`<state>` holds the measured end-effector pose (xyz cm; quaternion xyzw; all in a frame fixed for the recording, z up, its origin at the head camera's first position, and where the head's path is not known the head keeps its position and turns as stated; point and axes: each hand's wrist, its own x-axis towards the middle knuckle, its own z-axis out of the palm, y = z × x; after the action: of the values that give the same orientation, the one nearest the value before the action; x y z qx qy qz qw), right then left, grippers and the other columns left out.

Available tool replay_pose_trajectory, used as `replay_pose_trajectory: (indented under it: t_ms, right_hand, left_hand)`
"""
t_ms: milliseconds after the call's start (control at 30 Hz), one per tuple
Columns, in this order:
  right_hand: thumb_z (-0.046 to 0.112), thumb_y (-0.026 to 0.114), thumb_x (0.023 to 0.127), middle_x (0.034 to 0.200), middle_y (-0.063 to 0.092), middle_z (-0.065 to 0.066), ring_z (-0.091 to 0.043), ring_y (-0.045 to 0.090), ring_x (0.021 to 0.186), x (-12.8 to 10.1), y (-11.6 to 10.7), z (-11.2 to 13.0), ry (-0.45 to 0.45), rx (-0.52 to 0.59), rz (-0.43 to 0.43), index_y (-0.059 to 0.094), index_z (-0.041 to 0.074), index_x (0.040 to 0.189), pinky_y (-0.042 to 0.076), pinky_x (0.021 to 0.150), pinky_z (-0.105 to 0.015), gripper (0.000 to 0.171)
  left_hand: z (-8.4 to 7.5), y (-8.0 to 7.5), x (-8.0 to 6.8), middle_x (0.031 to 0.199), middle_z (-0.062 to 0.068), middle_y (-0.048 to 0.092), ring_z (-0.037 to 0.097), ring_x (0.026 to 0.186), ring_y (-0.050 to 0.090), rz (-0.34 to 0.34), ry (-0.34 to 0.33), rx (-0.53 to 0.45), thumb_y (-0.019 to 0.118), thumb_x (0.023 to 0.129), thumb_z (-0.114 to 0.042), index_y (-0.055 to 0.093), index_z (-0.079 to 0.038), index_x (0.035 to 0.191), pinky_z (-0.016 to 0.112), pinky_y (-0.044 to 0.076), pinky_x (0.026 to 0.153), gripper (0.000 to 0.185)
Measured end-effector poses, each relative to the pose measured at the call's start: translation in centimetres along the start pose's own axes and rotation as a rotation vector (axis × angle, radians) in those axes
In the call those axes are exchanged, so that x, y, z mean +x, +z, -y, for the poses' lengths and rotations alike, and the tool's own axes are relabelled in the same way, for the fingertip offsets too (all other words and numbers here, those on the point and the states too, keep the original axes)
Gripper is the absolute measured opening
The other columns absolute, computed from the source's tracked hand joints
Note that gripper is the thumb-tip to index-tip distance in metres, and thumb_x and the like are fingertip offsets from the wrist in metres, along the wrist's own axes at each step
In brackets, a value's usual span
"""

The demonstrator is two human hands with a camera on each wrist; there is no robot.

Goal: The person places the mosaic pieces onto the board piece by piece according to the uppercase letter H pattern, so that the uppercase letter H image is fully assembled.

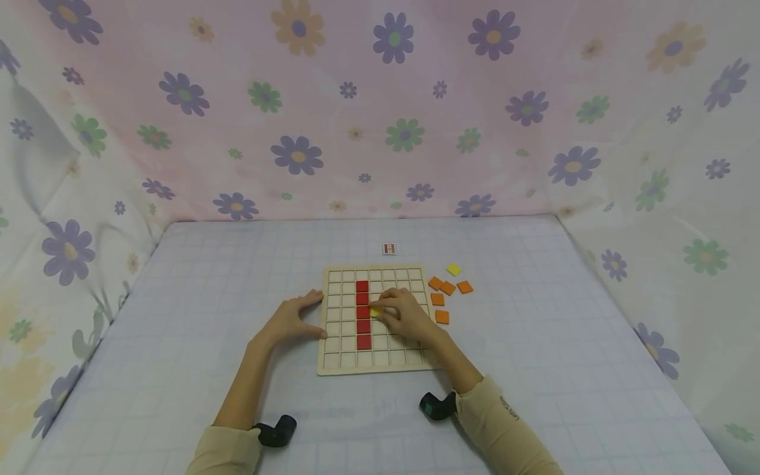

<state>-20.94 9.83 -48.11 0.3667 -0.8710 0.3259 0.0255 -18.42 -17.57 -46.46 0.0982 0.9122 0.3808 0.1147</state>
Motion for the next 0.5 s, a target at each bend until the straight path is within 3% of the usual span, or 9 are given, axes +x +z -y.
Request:
replay_pose_trajectory:
  t_ms: [200,367,500]
  right_hand:
    - [0.01,0.065,0.079,0.099,0.059,-0.007,-0.023,0.051,0.095,-0.16,-0.29,-0.23,0.048,0.11,-0.011,0.067,0.005,0.101,0.043,0.083,-0.038,0.023]
    - [0.012,0.065,0.08,0.1,0.058,-0.007,-0.023,0.051,0.096,-0.25,-0.32,-0.3,0.062,0.113,0.003,0.068,0.004,0.099,0.043,0.084,-0.038,0.021]
    - [0.011,0.069,0.077,0.095,0.062,-0.006,-0.022,0.054,0.093,-0.17,-0.24,-0.13,0.083,0.154,-0.051,0.07,0.004,0.091,0.047,0.08,-0.035,0.016]
  left_hand:
    - [0.06,0.04,0.03,0.14,0.012,0.032,0.03,0.13,0.024,-0.005,0.016,-0.002,0.081,0.058,-0.033,0.043,-0.007,0.132,0.05,0.01,0.107,0.087]
    - [0.28,0.09,0.06,0.139,0.013,0.033,0.029,0.129,0.027,-0.012,0.042,-0.006,0.082,0.057,-0.035,0.044,-0.006,0.131,0.05,0.016,0.106,0.088]
    - [0.3,0.1,0.04,0.139,0.013,0.033,0.029,0.13,0.026,-0.011,0.043,-0.007,0.082,0.057,-0.035,0.043,-0.005,0.131,0.049,0.018,0.106,0.088]
